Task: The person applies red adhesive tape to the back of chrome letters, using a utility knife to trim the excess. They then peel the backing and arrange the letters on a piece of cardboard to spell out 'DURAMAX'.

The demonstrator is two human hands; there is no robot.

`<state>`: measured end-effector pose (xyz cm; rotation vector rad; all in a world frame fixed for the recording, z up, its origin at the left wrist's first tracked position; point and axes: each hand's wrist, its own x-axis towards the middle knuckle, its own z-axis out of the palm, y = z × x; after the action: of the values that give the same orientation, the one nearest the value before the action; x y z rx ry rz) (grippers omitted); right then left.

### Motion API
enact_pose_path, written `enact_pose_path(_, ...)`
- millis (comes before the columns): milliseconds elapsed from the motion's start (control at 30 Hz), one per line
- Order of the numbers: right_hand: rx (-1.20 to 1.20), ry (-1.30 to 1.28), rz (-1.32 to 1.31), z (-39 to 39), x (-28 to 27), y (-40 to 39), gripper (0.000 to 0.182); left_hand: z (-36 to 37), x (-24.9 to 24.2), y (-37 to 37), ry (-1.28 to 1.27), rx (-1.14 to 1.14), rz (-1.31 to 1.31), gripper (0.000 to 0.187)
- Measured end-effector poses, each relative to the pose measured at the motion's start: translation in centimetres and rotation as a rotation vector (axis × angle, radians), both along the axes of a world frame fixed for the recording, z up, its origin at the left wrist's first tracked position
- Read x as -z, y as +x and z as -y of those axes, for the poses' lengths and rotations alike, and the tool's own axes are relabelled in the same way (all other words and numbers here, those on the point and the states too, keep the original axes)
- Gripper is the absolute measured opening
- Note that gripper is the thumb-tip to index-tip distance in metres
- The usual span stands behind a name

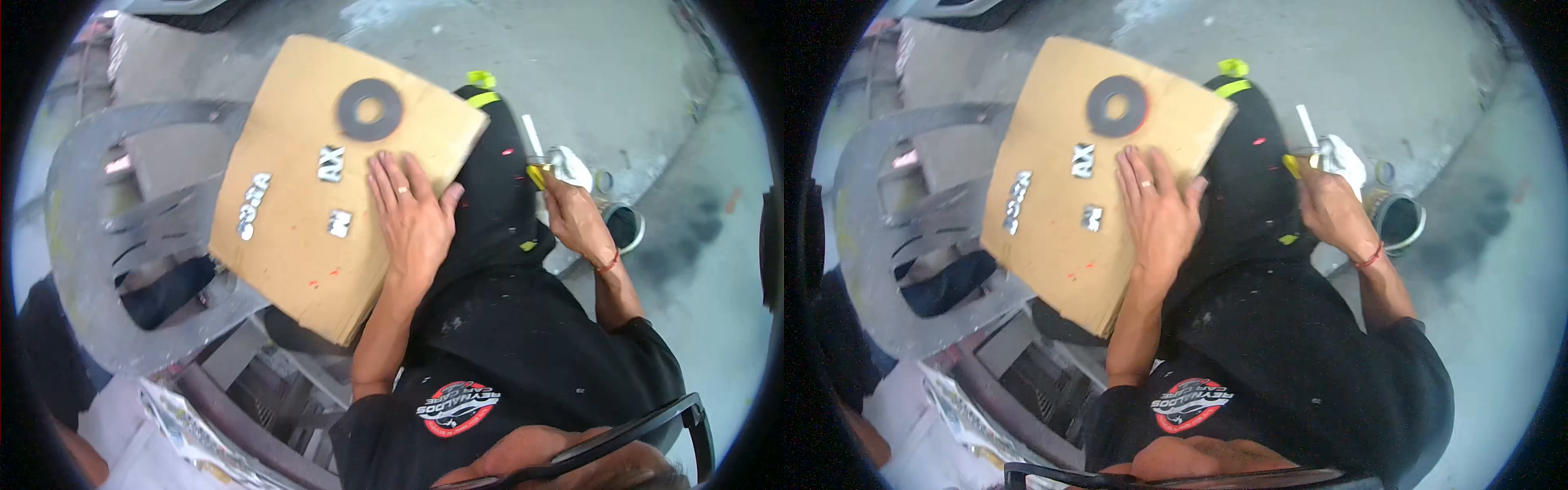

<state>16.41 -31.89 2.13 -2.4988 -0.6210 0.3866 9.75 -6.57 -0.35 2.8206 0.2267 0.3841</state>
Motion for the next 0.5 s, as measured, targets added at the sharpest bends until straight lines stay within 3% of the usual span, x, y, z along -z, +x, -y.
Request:
enact_pose_path(33,0.059,0.184,-0.163,0.2,-2.9,0.4,0.036,1.6,0.3,-0.5,-0.055,0.097,-0.028,0.054)
enact_pose_path(100,0.462,0.552,-0.657,2.4,-7.8,1.4,0.043,3.1,-0.2,-2.2,-0.56,0.551,0.067,0.033)
enact_pose_path(167,0.502,0.678,-0.401,2.1,-8.8,2.7,0.043,4.9,-1.1,-4.0,-0.685,0.62,0.166,0.025)
enact_pose_path(200,0.531,0.725,-0.431,1.9,-8.1,3.7,0.042,4.3,-1.3,-4.3,-0.677,0.618,0.165,0.025)
enact_pose_path(233,0.518,0.733,-0.44,2.0,-6.6,4.4,0.042,3.1,-1.9,-4.4,-0.604,0.542,0.257,0.026)
enact_pose_path(300,0.46,0.693,-0.865,2.5,-1.4,5.2,0.038,-0.2,-3.3,-5.1,-0.34,0.312,0.346,0.029)
enact_pose_path(333,0.526,0.607,-0.942,3.4,2.5,5.0,0.036,-2.0,-3.8,-5.9,-0.254,0.097,0.323,0.025)
enact_pose_path(367,0.554,0.444,-0.874,4.9,4.6,5.1,0.036,-3.9,-3.9,-6.8,-0.196,-0.117,0.292,0.021)
enact_pose_path(400,0.446,0.145,-0.46,6.6,6.4,5.2,0.037,-5.7,-4.4,-6.9,-0.169,-0.287,0.299,0.02)
enact_pose_path(433,0.418,0.033,-0.257,11.3,10.2,5.9,0.036,-7.0,-4.8,-7.6,-0.14,-0.303,0.289,0.02)
enact_pose_path(467,0.415,0.093,-0.114,15.5,13.2,6.5,0.035,-8.3,-4.8,-8.3,-0.28,-0.434,0.225,0.022)
enact_pose_path(500,0.453,-0.024,-0.059,13.2,9.0,6.9,0.033,-9.2,-4.4,-8.7,-0.427,-0.559,0.17,0.023)
